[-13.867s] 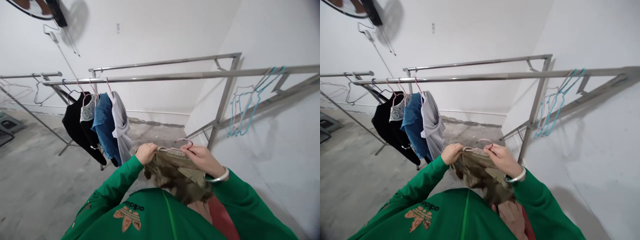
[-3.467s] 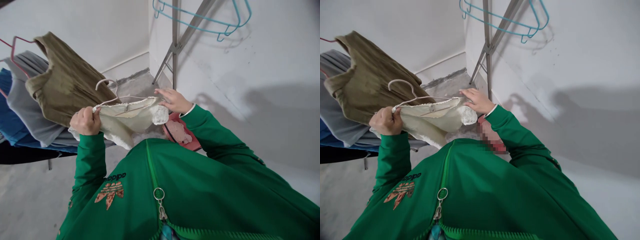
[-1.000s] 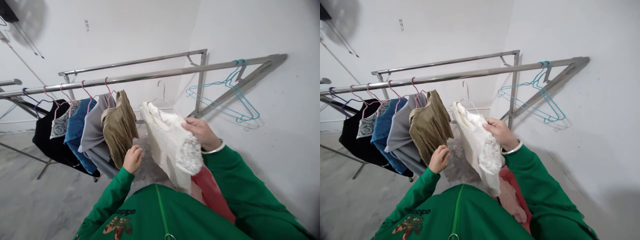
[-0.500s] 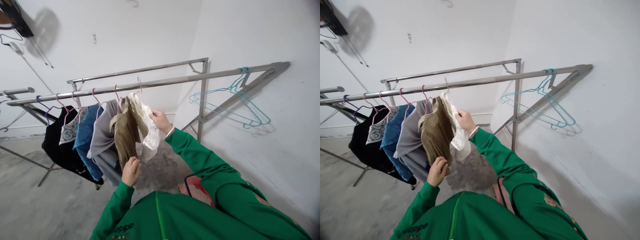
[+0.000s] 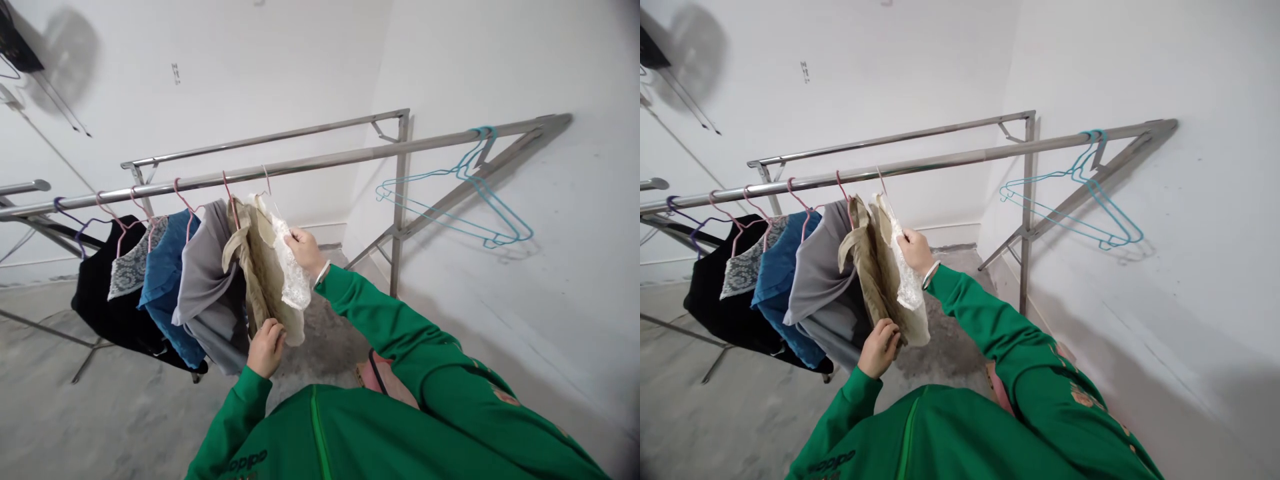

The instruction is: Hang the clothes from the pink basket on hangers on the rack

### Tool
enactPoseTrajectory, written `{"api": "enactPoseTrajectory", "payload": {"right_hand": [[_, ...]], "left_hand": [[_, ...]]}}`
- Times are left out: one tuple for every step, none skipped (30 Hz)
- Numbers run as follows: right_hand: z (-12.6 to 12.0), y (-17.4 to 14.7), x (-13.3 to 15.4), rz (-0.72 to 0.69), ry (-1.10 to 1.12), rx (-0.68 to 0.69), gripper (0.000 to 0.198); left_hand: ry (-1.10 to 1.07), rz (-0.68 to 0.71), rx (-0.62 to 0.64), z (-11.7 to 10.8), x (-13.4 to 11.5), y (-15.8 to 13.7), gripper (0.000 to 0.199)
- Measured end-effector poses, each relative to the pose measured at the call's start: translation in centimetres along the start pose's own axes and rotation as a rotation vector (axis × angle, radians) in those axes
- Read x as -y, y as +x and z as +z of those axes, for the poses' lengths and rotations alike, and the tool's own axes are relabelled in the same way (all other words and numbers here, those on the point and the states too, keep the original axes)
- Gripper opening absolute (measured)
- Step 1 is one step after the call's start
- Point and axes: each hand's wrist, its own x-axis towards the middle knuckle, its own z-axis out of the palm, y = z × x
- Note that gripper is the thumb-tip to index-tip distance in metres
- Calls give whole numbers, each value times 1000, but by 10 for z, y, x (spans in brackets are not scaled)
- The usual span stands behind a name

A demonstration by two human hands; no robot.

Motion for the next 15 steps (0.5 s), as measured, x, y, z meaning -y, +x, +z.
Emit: {"api": "enactPoseTrajectory", "payload": {"right_hand": [[1, -1, -1, 4, 8, -5, 27], [2, -2, -1, 7, 15, -7, 27], [2, -2, -2, 10, 17, -7, 26], [3, -3, -2, 10, 13, -5, 26], [3, -4, -2, 8, 0, 0, 25], [3, -4, -2, 3, -20, 9, 25], [2, -4, -2, -6, -44, 26, 25], [1, -3, -1, -18, -71, 49, 25], [-1, -3, -1, -31, -99, 76, 24], [-3, -2, 0, -46, -127, 103, 24], [-5, -1, 1, -64, -151, 132, 24], [-7, 0, 2, -88, -170, 161, 26], [-9, 0, 2, -121, -177, 181, 27], [-12, -1, 0, -161, -172, 187, 29], [-14, -3, -5, -201, -156, 176, 31]], "left_hand": [[-6, 6, 4, 2, -1, 1, 13], [-13, 10, 9, 4, -3, 2, 14], [-20, 12, 17, 5, -5, 3, 14], [-26, 11, 27, 7, -7, 4, 14], [-33, 7, 38, 9, -8, 4, 14], [-40, 2, 51, 10, -9, 4, 14], [-46, -3, 61, 12, -10, 4, 14], [-51, -8, 68, 13, -11, 3, 14], [-54, -12, 74, 15, -12, 2, 14], [-56, -13, 80, 17, -14, 2, 14], [-58, -12, 87, 19, -15, 1, 15], [-59, -10, 97, 21, -16, 1, 15], [-59, -6, 110, 23, -18, 1, 15], [-59, 1, 124, 25, -20, 2, 14], [-60, 10, 138, 28, -22, 3, 14]]}}
